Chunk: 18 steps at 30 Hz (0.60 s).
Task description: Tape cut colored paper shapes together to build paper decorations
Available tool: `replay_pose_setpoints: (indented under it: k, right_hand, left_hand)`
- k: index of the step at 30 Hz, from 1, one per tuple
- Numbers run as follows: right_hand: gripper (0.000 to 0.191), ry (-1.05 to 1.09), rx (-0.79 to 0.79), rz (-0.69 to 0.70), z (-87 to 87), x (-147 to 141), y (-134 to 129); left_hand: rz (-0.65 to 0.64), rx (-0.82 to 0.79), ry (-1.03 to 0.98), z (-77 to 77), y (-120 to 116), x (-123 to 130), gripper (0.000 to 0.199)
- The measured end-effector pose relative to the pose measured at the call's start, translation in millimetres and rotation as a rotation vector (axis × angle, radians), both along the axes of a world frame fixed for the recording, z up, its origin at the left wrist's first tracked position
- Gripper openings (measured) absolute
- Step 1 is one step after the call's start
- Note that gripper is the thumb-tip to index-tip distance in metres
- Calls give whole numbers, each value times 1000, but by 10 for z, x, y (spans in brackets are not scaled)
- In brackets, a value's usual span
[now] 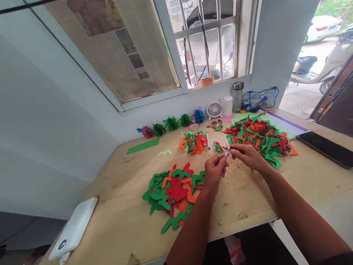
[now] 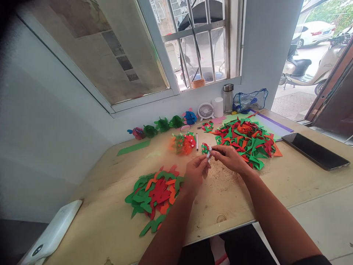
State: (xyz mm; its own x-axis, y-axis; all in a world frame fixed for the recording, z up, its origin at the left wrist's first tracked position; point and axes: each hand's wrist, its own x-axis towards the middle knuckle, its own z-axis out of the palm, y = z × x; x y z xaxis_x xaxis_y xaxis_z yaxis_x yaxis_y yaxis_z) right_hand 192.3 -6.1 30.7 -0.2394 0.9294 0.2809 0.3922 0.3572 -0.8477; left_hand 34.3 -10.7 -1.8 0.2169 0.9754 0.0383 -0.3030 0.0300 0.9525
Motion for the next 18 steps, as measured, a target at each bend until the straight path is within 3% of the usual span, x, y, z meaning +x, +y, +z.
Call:
replay_pose_setpoints:
  k: [18]
  right_hand:
    - [43, -36, 53, -26, -44, -2, 20]
  left_hand:
    - [2, -39, 73, 3, 6, 8, 45]
